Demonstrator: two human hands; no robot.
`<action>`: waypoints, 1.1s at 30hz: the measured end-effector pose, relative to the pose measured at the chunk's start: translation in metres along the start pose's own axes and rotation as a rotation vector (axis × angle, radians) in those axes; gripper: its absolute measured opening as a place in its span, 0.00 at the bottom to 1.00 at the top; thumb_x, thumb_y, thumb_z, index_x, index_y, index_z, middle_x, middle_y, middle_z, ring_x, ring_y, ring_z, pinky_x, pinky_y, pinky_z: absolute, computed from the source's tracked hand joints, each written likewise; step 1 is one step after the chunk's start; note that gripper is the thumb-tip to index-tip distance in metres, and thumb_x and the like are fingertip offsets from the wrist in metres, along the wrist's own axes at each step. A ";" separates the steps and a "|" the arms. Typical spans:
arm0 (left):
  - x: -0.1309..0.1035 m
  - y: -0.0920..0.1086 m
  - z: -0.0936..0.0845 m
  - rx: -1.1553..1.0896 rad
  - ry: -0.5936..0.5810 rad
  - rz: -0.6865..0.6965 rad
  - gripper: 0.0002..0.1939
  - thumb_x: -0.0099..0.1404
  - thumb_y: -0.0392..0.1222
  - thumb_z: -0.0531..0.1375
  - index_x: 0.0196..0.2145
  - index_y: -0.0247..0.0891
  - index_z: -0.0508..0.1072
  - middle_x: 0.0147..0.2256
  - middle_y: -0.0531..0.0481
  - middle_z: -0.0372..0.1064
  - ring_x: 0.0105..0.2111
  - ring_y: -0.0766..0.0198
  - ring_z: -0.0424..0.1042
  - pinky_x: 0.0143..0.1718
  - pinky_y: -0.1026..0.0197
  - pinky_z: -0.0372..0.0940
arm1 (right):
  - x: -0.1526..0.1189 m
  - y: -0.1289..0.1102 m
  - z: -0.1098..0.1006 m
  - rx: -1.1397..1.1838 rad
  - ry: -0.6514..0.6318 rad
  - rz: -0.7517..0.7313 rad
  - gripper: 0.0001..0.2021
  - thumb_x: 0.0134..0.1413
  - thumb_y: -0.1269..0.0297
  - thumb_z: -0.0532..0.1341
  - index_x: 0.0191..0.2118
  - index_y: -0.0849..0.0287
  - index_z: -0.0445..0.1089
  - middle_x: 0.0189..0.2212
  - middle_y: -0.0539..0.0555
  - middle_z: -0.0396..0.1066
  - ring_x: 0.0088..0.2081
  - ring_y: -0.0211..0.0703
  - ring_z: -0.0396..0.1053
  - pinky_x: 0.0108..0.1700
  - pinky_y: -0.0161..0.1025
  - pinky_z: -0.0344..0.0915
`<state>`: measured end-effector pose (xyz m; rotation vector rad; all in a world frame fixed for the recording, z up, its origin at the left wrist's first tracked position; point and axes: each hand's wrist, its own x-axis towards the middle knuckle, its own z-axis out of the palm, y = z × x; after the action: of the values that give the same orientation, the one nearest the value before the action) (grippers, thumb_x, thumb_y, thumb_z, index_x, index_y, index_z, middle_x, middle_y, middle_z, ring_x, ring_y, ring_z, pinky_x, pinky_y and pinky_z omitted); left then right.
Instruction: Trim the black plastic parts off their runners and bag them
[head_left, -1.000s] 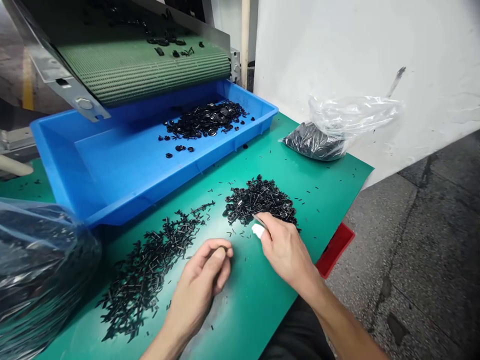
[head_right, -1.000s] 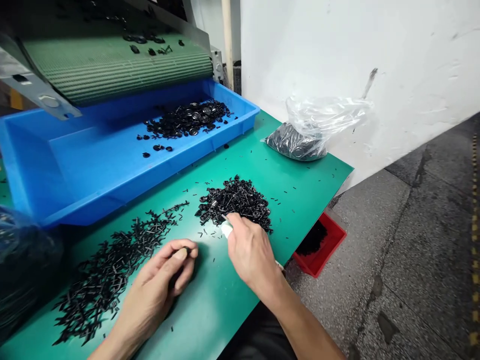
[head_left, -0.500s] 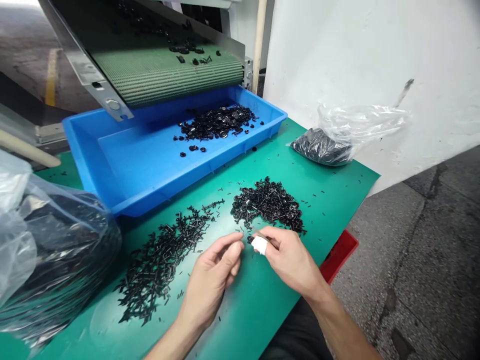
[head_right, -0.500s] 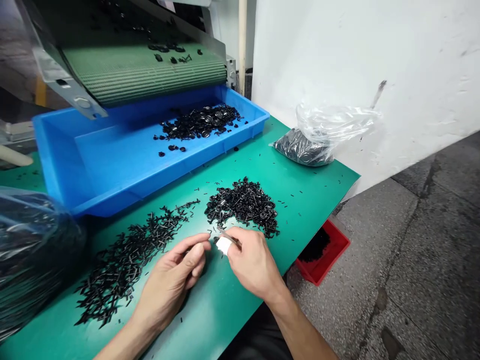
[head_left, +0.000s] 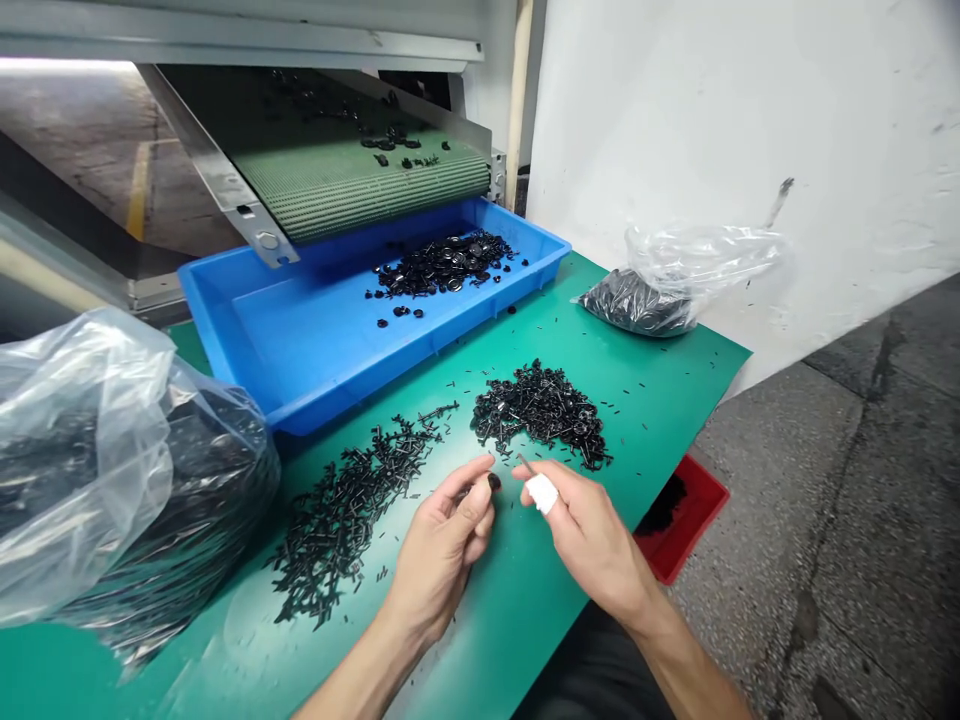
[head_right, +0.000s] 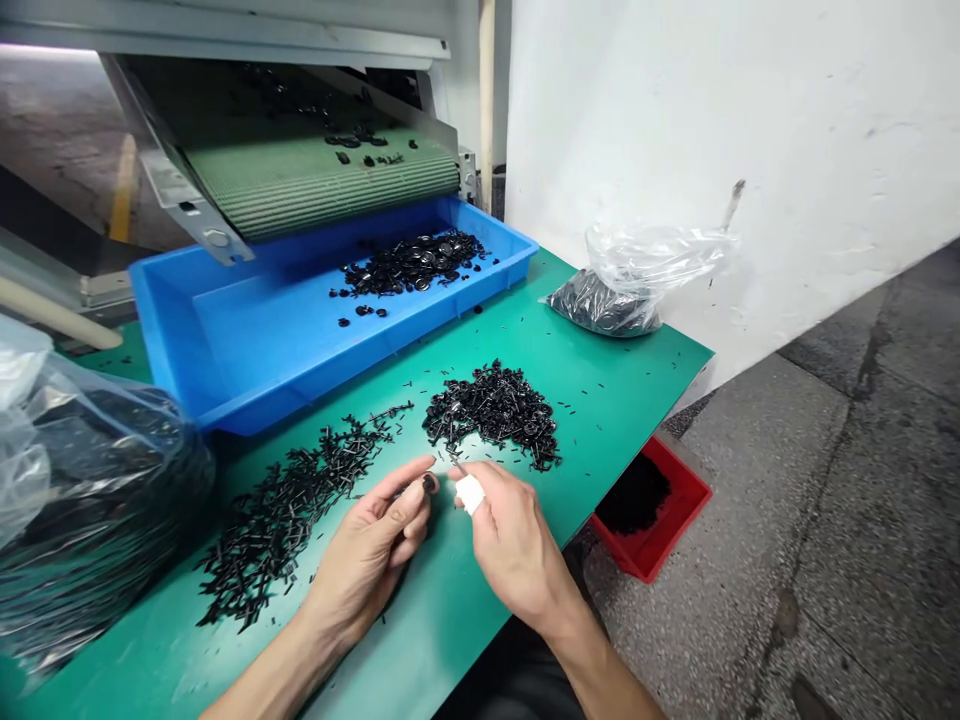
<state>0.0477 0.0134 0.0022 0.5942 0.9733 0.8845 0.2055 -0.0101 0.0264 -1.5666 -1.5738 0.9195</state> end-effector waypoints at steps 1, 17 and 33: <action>0.000 0.000 0.000 -0.019 -0.001 -0.008 0.20 0.58 0.46 0.67 0.47 0.36 0.74 0.21 0.57 0.59 0.19 0.74 0.49 0.17 0.71 0.43 | -0.003 0.001 0.000 -0.059 0.020 -0.037 0.17 0.57 0.74 0.48 0.44 0.58 0.71 0.35 0.52 0.73 0.34 0.40 0.69 0.37 0.36 0.63; -0.003 -0.007 0.004 0.000 0.049 0.008 0.13 0.58 0.44 0.67 0.40 0.36 0.76 0.20 0.57 0.62 0.18 0.75 0.51 0.16 0.74 0.46 | -0.025 -0.005 0.023 -0.536 0.088 -0.173 0.16 0.61 0.78 0.47 0.48 0.61 0.67 0.35 0.56 0.70 0.36 0.47 0.69 0.37 0.41 0.64; 0.001 -0.001 -0.011 0.425 0.102 0.194 0.13 0.57 0.47 0.67 0.38 0.37 0.78 0.18 0.55 0.66 0.20 0.67 0.61 0.23 0.65 0.55 | 0.002 0.003 0.011 -0.133 -0.183 0.071 0.12 0.54 0.79 0.49 0.26 0.56 0.61 0.18 0.43 0.59 0.21 0.33 0.57 0.26 0.32 0.49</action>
<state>0.0384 0.0142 -0.0039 1.0262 1.2231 0.8899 0.1968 -0.0080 0.0186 -1.6790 -1.7466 1.0405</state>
